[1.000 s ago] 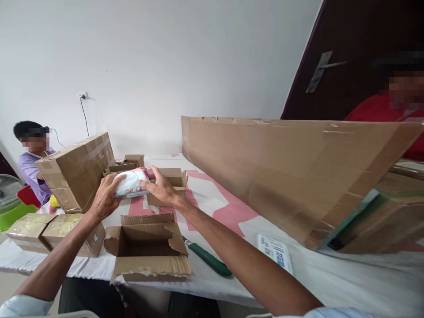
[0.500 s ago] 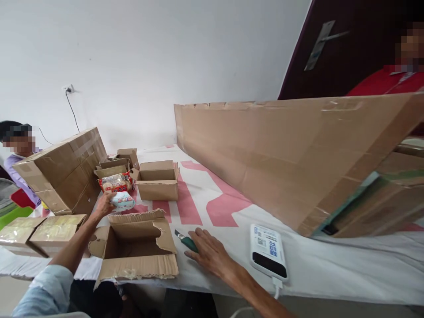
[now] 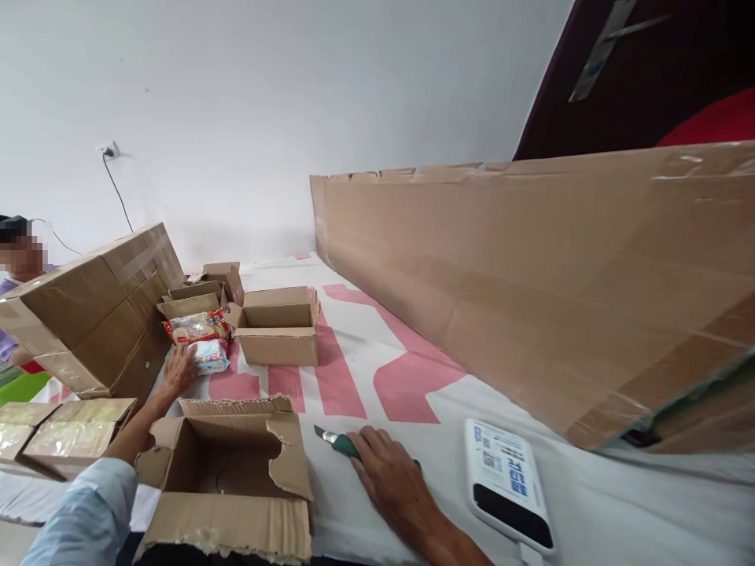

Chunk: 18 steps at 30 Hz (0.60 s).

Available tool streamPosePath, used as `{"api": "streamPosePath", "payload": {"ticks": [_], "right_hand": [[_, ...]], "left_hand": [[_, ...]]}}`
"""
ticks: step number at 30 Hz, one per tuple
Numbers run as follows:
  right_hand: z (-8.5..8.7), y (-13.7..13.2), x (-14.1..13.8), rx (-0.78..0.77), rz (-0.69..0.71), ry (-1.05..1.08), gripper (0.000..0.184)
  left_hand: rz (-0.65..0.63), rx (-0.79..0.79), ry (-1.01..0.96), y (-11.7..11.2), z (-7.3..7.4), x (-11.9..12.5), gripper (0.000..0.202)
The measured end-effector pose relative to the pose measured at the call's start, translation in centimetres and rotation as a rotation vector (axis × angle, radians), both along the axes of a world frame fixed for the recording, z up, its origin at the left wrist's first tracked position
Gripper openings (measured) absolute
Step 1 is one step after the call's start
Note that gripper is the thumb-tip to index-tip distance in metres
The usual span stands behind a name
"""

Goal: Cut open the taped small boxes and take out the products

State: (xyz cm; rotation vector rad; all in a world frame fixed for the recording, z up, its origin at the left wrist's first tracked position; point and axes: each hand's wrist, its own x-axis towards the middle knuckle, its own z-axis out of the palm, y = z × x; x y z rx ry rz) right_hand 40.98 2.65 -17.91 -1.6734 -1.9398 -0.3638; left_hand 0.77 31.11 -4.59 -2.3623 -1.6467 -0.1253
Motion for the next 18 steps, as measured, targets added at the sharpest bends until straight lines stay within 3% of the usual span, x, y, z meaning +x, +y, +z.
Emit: {"api": "streamPosePath", "payload": {"ticks": [9,18], "right_hand": [[-1.0,0.0,0.2,0.158,-0.002,0.015,0.028],[-2.1,0.5,0.9,0.233,0.025,-0.03,0.031]], "left_hand": [[-0.021,-0.015,0.187,1.2,-0.1,2.9,0.068],[0.011,-0.038,0.232,4.8,0.7,4.1,0.069]]}}
